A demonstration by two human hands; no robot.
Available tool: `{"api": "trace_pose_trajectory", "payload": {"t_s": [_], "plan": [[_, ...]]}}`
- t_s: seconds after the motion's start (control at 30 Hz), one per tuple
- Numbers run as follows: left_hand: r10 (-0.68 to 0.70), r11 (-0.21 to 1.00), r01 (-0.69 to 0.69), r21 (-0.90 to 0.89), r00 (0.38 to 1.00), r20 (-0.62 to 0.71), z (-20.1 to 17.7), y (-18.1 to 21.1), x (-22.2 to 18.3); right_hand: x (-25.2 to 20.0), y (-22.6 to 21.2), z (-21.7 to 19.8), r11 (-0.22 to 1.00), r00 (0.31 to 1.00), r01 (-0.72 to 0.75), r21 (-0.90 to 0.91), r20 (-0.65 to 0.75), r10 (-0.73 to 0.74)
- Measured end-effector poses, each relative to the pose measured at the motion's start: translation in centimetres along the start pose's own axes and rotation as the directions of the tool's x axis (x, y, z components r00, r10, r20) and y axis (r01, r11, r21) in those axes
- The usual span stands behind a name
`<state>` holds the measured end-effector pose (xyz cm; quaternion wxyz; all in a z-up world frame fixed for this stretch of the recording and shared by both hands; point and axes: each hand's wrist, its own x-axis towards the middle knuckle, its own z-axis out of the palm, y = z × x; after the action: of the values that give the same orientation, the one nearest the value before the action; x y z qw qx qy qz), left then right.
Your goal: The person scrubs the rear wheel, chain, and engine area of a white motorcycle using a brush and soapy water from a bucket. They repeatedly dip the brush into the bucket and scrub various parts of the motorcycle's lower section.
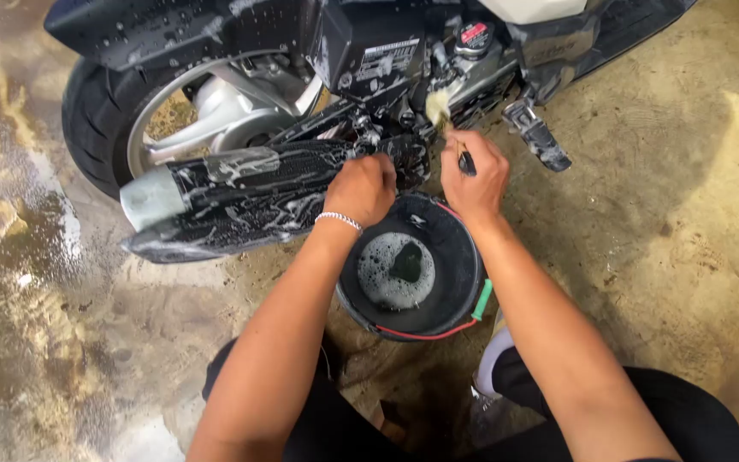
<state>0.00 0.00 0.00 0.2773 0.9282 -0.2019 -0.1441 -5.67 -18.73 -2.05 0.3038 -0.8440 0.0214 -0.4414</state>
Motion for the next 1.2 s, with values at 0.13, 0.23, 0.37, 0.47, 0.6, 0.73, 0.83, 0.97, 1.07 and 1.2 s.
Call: {"api": "trace_pose_trajectory", "payload": {"t_s": [0.13,0.23,0.37,0.47,0.6,0.73,0.83,0.97,1.07,1.2], "plan": [[0.020,1.000,-0.021,0.016,0.999,0.048,-1.1,1.1,-0.6,1.4,-2.0,0.0,0.998,0.994,0.062,0.027,-0.093,-0.059],[0.016,0.999,-0.013,-0.038,0.997,0.080,-1.9,1.5,0.1,2.2,-1.4,0.9,0.995,0.993,0.094,0.011,-0.078,-0.093],[-0.047,0.999,0.049,-0.020,0.994,0.097,-1.7,1.9,1.0,2.5,-0.1,2.1,0.999,0.999,-0.016,-0.037,-0.041,0.015],[-0.102,0.995,0.101,0.019,0.994,0.046,-0.3,1.1,1.8,2.9,-1.0,2.0,0.998,0.999,-0.033,-0.050,-0.037,0.031],[-0.086,0.994,0.091,0.066,0.994,-0.069,-0.6,1.9,1.3,0.7,1.6,3.0,0.997,0.997,-0.080,0.006,0.010,0.080],[-0.047,0.993,0.059,0.101,0.992,-0.117,-1.9,3.2,0.7,1.7,0.4,1.1,0.998,0.998,-0.050,-0.033,-0.028,0.049],[0.008,0.993,0.006,0.116,0.993,-0.120,-1.5,3.0,1.6,2.0,1.0,0.2,0.995,0.994,-0.061,-0.079,0.086,0.068],[0.179,0.969,-0.148,0.199,0.972,-0.154,0.5,0.8,3.2,3.6,0.7,-0.5,0.999,0.996,0.049,0.013,0.069,-0.050],[0.151,0.982,-0.135,0.133,0.981,-0.118,1.1,0.8,3.4,2.8,3.1,-0.4,0.994,0.988,0.102,-0.026,0.121,-0.098],[0.124,0.991,-0.119,0.058,0.988,-0.097,0.7,1.4,3.5,3.4,3.2,-1.1,0.979,0.976,0.190,-0.079,0.119,-0.180]]}}
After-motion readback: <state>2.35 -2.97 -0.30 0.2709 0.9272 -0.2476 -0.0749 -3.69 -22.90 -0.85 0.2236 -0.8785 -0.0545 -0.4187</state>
